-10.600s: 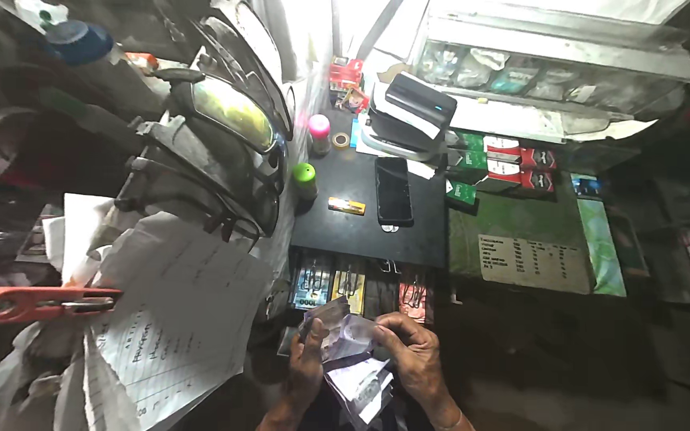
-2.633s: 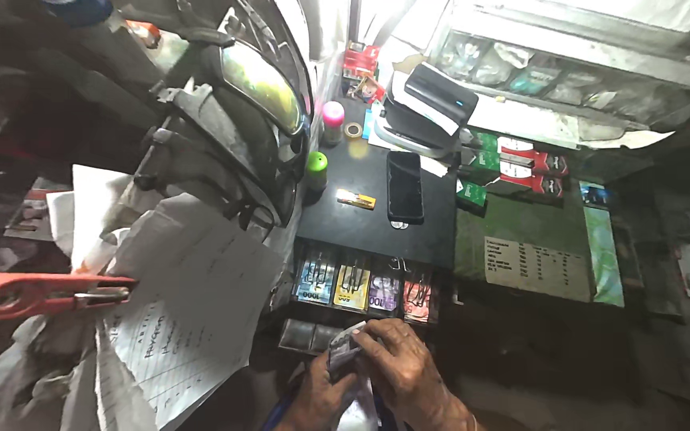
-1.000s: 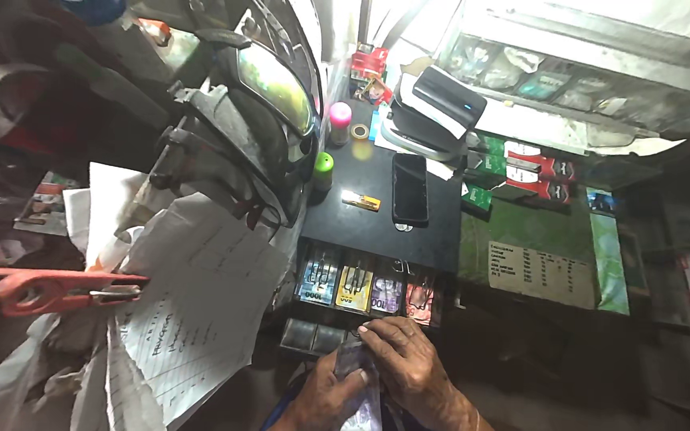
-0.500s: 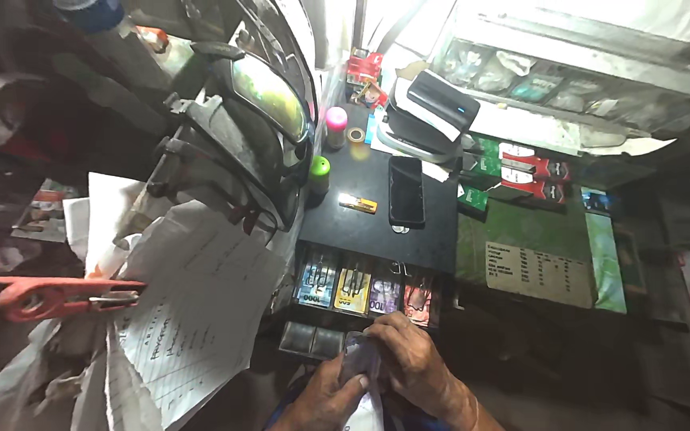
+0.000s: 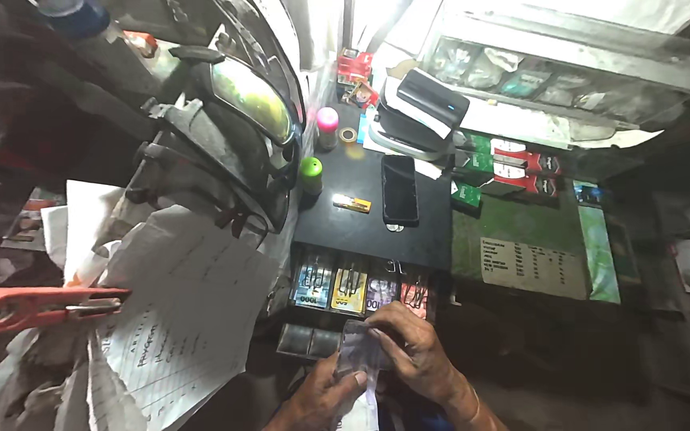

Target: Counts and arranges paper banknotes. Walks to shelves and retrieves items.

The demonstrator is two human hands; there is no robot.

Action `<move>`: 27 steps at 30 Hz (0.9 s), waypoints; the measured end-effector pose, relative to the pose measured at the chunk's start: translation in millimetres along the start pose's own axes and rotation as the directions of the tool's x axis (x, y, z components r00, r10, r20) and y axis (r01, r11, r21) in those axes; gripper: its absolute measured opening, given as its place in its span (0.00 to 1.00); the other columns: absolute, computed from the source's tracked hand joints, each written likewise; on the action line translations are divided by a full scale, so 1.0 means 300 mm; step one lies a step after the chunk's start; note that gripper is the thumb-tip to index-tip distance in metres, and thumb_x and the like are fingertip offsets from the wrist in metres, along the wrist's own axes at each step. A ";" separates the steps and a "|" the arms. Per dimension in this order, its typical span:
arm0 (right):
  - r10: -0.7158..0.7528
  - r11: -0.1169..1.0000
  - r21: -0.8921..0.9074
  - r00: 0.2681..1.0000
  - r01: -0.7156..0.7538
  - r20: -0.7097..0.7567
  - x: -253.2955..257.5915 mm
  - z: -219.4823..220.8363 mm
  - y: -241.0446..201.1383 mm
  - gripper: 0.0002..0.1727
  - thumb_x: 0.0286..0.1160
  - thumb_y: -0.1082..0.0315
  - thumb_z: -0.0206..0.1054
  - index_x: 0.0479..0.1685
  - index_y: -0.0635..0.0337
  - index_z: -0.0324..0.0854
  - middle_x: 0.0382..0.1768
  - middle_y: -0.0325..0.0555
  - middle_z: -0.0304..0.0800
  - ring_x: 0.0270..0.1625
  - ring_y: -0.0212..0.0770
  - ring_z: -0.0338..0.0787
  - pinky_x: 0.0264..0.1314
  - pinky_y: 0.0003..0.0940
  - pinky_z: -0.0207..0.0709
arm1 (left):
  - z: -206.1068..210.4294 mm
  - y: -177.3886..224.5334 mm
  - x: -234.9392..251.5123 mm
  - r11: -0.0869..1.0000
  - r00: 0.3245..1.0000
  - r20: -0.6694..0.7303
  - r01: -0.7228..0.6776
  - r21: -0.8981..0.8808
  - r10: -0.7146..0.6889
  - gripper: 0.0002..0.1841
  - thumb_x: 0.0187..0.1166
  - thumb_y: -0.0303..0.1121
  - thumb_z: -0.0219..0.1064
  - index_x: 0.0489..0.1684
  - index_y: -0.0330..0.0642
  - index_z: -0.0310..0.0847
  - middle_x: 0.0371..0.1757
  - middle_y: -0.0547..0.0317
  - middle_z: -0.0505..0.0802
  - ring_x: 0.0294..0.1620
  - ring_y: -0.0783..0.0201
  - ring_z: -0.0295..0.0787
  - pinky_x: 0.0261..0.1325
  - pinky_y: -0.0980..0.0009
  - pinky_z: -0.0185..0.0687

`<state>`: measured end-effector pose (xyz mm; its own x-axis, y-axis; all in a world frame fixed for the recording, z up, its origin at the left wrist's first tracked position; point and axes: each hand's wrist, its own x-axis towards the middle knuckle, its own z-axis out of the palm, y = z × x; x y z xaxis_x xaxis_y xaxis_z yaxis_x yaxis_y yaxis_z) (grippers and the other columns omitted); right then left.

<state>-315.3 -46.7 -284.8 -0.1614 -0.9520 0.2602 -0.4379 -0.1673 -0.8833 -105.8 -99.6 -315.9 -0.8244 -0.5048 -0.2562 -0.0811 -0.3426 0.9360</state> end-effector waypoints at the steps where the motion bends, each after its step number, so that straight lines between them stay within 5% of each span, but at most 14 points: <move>1: 0.085 0.990 0.118 0.996 -0.083 -0.014 -0.007 0.005 -0.003 0.15 0.79 0.69 0.70 0.56 0.73 0.85 0.50 0.50 0.91 0.50 0.30 0.92 0.56 0.22 0.87 | 0.001 0.000 0.003 0.999 1.000 -0.005 -0.028 -0.021 0.027 0.09 0.83 0.24 0.62 0.53 0.33 0.83 0.41 0.66 0.95 0.41 0.77 0.92 0.52 0.75 0.90; 4: 0.329 0.873 0.380 0.944 -0.306 0.007 -0.061 0.031 -0.013 0.31 0.67 0.66 0.80 0.68 0.71 0.77 0.53 0.42 0.93 0.49 0.29 0.92 0.55 0.26 0.89 | 0.002 0.005 0.014 0.989 0.994 -0.034 -0.109 -0.099 0.106 0.12 0.81 0.21 0.63 0.58 0.35 0.82 0.48 0.66 0.96 0.48 0.76 0.93 0.58 0.73 0.90; 10: 0.551 0.684 0.568 0.834 -0.457 0.008 -0.151 0.076 -0.024 0.17 0.68 0.79 0.72 0.57 0.68 0.84 0.44 0.42 0.95 0.37 0.31 0.93 0.40 0.27 0.91 | 0.006 -0.005 0.011 0.985 0.986 -0.038 -0.164 -0.050 0.162 0.17 0.78 0.19 0.65 0.65 0.35 0.79 0.55 0.67 0.95 0.56 0.77 0.91 0.65 0.73 0.87; 14: 0.541 0.716 0.527 0.841 -0.457 -0.006 -0.167 0.088 -0.022 0.10 0.70 0.76 0.72 0.48 0.66 0.88 0.40 0.38 0.95 0.34 0.26 0.91 0.37 0.23 0.88 | 0.017 0.008 0.025 0.982 0.981 -0.067 -0.185 -0.038 0.182 0.19 0.76 0.18 0.66 0.67 0.32 0.76 0.56 0.68 0.94 0.57 0.77 0.90 0.66 0.73 0.86; 18: 0.450 0.808 0.475 0.886 -0.348 -0.115 -0.175 0.121 0.001 0.07 0.66 0.80 0.70 0.41 0.67 0.90 0.42 0.42 0.94 0.42 0.27 0.92 0.48 0.23 0.89 | 0.013 0.009 0.025 0.990 0.986 -0.088 -0.142 -0.017 0.140 0.20 0.76 0.19 0.65 0.68 0.30 0.75 0.56 0.65 0.95 0.57 0.76 0.91 0.66 0.73 0.87; 22: 0.424 0.874 0.357 0.877 -0.331 -0.226 -0.169 0.132 0.003 0.07 0.69 0.80 0.68 0.41 0.68 0.88 0.41 0.41 0.94 0.46 0.24 0.92 0.54 0.20 0.87 | 0.018 -0.009 0.033 0.994 0.965 -0.238 -0.109 0.028 0.112 0.15 0.89 0.29 0.55 0.67 0.32 0.74 0.49 0.63 0.94 0.46 0.73 0.93 0.53 0.73 0.91; 27: 0.495 0.847 0.365 0.825 -0.387 -0.274 -0.166 0.208 -0.022 0.14 0.73 0.81 0.59 0.55 0.73 0.78 0.46 0.45 0.91 0.50 0.26 0.91 0.59 0.23 0.86 | 0.068 -0.039 0.059 0.977 0.913 -0.349 -0.200 0.069 0.212 0.13 0.91 0.27 0.48 0.61 0.30 0.75 0.47 0.60 0.92 0.47 0.73 0.90 0.55 0.74 0.89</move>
<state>-249.2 -14.1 -316.3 -0.5918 -0.7977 -0.1155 0.0142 0.1329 -0.9910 -130.9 -88.2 -326.4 -0.5743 -0.8098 -0.1200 0.0471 -0.1790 0.9827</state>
